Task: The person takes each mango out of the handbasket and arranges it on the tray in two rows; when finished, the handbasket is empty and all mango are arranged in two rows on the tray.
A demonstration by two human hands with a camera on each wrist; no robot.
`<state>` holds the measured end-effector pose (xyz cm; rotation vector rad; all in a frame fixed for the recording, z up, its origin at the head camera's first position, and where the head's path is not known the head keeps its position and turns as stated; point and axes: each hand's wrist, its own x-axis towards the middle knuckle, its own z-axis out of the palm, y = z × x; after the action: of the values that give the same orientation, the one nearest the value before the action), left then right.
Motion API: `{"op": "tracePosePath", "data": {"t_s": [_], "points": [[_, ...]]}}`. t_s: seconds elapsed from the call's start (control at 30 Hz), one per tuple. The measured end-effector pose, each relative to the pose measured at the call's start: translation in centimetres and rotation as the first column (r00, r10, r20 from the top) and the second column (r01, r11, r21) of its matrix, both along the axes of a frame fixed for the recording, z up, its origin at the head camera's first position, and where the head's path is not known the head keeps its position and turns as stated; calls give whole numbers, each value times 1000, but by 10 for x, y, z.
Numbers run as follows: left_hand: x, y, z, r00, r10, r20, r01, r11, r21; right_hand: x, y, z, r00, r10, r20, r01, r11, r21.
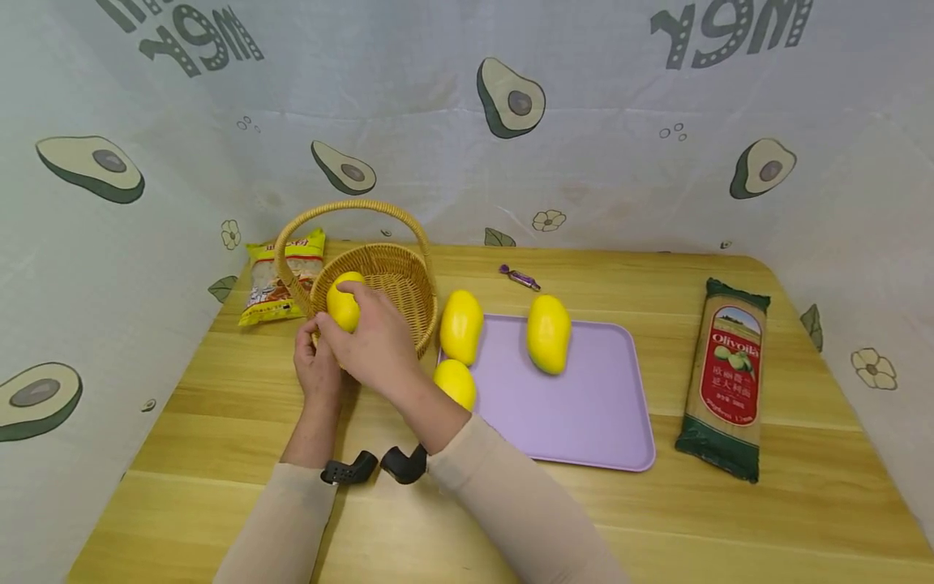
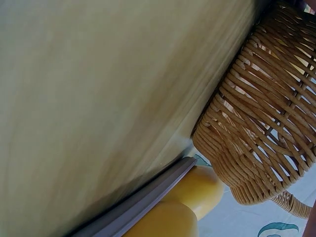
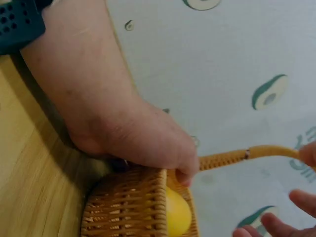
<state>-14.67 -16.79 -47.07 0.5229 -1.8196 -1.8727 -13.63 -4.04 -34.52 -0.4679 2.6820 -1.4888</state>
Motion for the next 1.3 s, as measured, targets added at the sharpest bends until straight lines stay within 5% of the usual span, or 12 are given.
{"op": "tracePosePath", "data": {"t_s": [0.2,0.47,0.73,1.3], "points": [[3,3,-1,1000,6,-1,-6,1000,3,-25,-31,-12,990,-144,-3,143,984,-107],[2,2,-2,999,29,-19,-29,999,-31,-51,-58,-49,971,-238,-4,228,937,-265],[4,3,-1,1000,-9,-1,9,1000,-4,-69,-61,-73,958,-283,38,283,930,-234],[-1,0,-1,999,7,-33,-7,1000,3,-75,-65,-76,948,-251,193,267,962,-57]]}}
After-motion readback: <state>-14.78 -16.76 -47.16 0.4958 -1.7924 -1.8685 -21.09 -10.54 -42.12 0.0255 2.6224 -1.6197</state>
